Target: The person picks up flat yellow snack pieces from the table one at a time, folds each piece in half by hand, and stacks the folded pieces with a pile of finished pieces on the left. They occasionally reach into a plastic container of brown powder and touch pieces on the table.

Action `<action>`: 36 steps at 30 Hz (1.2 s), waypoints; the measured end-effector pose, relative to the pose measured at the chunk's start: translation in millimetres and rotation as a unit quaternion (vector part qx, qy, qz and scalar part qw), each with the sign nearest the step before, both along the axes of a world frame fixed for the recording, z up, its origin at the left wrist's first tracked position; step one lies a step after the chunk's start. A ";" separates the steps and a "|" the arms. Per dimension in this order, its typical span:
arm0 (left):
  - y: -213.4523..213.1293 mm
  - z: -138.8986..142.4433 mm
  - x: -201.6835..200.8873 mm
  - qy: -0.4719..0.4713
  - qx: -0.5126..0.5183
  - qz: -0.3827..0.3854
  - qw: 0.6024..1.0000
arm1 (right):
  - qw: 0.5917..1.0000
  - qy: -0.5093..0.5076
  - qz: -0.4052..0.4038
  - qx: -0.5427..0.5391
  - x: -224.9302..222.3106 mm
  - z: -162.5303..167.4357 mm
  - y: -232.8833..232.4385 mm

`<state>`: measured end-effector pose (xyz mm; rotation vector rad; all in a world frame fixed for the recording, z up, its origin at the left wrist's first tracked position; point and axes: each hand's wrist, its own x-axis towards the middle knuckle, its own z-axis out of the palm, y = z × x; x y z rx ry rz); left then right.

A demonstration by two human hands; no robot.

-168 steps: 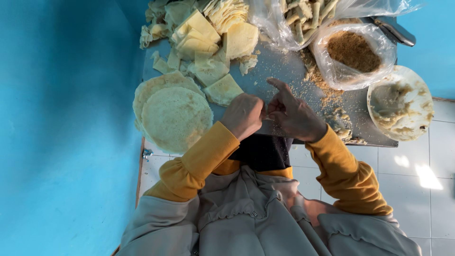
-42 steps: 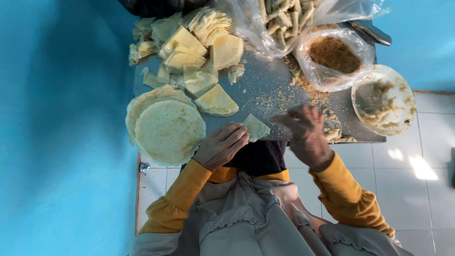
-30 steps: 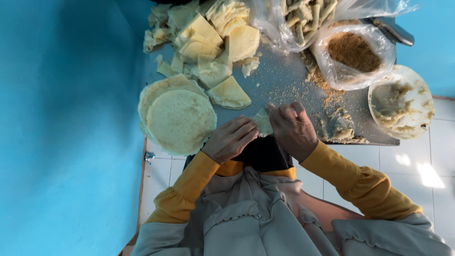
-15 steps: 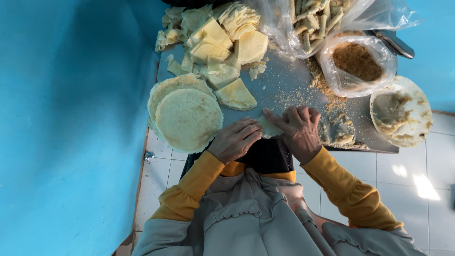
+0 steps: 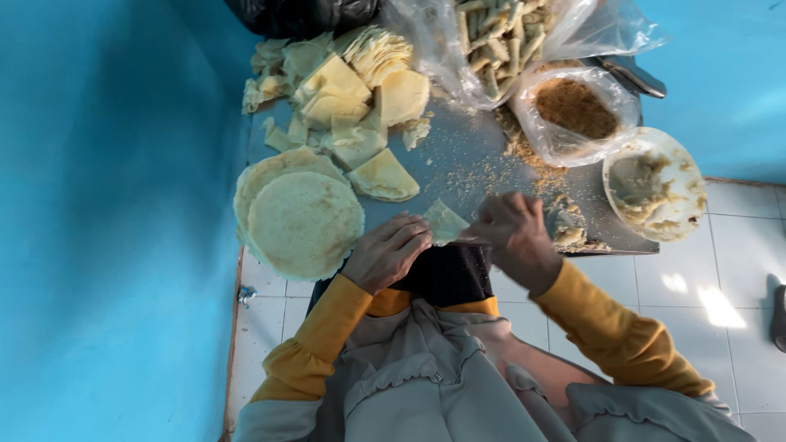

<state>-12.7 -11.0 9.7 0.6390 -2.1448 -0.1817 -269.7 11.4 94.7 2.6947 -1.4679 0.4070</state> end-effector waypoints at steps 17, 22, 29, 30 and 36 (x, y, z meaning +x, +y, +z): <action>3.6 8.6 -4.3 0.020 0.008 0.027 0.999 | 0.985 -0.011 -0.170 0.006 -69.0 67.4 -141.6; 3.8 9.6 -4.5 0.025 0.022 0.022 0.999 | 0.980 0.021 -0.197 0.032 -64.1 64.4 -141.8; 5.4 9.0 -2.0 0.042 0.062 0.030 0.997 | 0.969 -0.230 -0.078 0.045 -83.6 64.6 -143.5; 5.8 7.7 -1.9 0.038 0.063 0.029 0.997 | 0.940 -0.317 -0.068 0.102 -85.2 63.9 -137.2; 6.2 0.2 -3.6 0.047 0.079 0.028 0.995 | 0.925 -0.308 0.071 0.212 -11.0 17.4 -72.3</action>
